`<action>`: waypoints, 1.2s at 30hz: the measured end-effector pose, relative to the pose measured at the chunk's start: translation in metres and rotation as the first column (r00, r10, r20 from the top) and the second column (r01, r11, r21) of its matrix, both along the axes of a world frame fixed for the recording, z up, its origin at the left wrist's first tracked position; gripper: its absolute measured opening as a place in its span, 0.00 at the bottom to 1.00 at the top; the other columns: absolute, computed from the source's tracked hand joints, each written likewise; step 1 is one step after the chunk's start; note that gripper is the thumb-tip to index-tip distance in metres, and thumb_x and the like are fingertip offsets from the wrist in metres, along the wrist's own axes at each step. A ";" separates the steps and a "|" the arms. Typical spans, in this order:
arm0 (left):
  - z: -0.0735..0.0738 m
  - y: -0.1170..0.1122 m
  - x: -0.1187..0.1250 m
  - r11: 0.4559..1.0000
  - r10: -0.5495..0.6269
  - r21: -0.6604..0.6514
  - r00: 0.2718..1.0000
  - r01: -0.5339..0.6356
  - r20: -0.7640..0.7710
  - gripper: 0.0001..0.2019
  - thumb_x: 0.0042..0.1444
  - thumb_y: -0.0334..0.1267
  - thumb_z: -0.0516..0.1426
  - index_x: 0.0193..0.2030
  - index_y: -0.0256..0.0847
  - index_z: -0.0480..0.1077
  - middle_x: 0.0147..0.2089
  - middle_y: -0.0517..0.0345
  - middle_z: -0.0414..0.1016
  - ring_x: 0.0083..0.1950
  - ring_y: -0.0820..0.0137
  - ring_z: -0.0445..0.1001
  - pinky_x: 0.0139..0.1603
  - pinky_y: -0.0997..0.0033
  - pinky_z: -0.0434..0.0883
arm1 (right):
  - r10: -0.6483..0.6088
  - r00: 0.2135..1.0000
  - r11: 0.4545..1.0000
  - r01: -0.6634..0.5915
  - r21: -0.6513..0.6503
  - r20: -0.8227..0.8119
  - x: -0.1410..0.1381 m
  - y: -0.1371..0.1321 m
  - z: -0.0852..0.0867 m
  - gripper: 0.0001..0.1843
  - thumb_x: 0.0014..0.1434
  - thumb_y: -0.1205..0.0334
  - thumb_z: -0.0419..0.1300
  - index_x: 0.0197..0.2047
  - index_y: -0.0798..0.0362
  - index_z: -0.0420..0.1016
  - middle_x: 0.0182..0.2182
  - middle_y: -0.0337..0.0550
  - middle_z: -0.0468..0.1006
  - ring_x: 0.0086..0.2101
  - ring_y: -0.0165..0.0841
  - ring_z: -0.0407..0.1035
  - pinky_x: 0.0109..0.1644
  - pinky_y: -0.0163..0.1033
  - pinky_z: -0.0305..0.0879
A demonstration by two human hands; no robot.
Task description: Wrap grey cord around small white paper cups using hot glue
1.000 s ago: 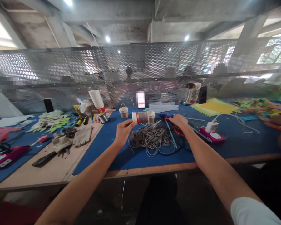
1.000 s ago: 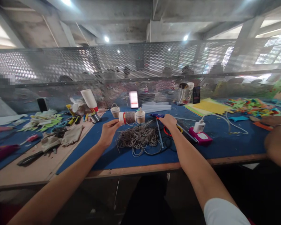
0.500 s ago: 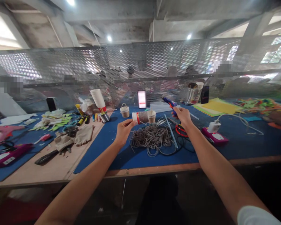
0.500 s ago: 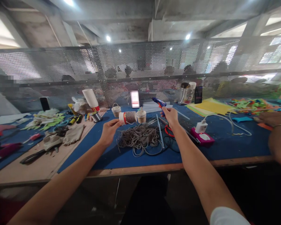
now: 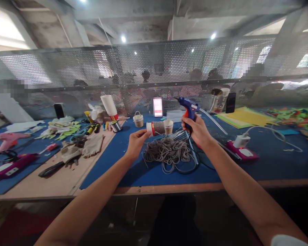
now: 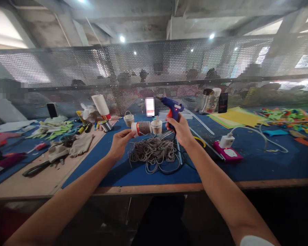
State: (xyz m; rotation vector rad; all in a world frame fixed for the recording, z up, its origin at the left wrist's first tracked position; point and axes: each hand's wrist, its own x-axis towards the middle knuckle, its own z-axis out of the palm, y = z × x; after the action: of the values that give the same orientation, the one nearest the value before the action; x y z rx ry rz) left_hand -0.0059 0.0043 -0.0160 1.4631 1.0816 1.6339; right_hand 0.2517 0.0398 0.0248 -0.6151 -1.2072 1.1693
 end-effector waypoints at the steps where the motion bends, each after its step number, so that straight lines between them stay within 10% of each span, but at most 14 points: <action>1: 0.000 0.000 0.000 1.000 0.001 0.000 1.000 -0.001 -0.001 0.14 0.50 0.48 0.67 0.36 0.39 0.82 0.34 0.56 0.81 0.36 0.68 0.73 0.43 0.69 0.70 | 0.005 0.999 1.000 -0.006 0.019 0.037 -0.002 -0.002 0.000 0.15 0.52 0.54 0.68 0.40 0.50 0.71 0.30 0.35 0.76 0.27 0.25 0.68 0.28 0.31 0.65; 21: 0.000 -0.002 0.000 0.998 0.069 -0.010 0.995 -0.070 -0.072 0.16 0.51 0.48 0.66 0.38 0.37 0.82 0.33 0.57 0.79 0.33 0.70 0.70 0.36 0.71 0.66 | 0.141 0.929 0.980 -0.179 0.084 0.342 -0.022 -0.030 0.002 0.14 0.63 0.50 0.59 0.43 0.52 0.74 0.24 0.35 0.71 0.21 0.26 0.64 0.27 0.35 0.63; 36: 0.009 -0.007 0.001 0.992 0.126 0.043 0.986 -0.122 -0.112 0.14 0.51 0.47 0.64 0.36 0.36 0.81 0.33 0.57 0.79 0.34 0.69 0.70 0.39 0.71 0.66 | -0.255 0.664 0.955 0.058 0.292 0.703 -0.030 -0.031 -0.014 0.18 0.59 0.42 0.62 0.29 0.48 0.75 0.18 0.38 0.70 0.22 0.33 0.66 0.27 0.40 0.61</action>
State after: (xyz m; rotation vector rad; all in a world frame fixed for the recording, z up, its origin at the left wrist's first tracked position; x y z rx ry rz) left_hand -0.0047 -0.0031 -0.0070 1.5566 1.2345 1.6793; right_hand 0.2218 0.0091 0.0110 -1.0350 -1.9089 0.5839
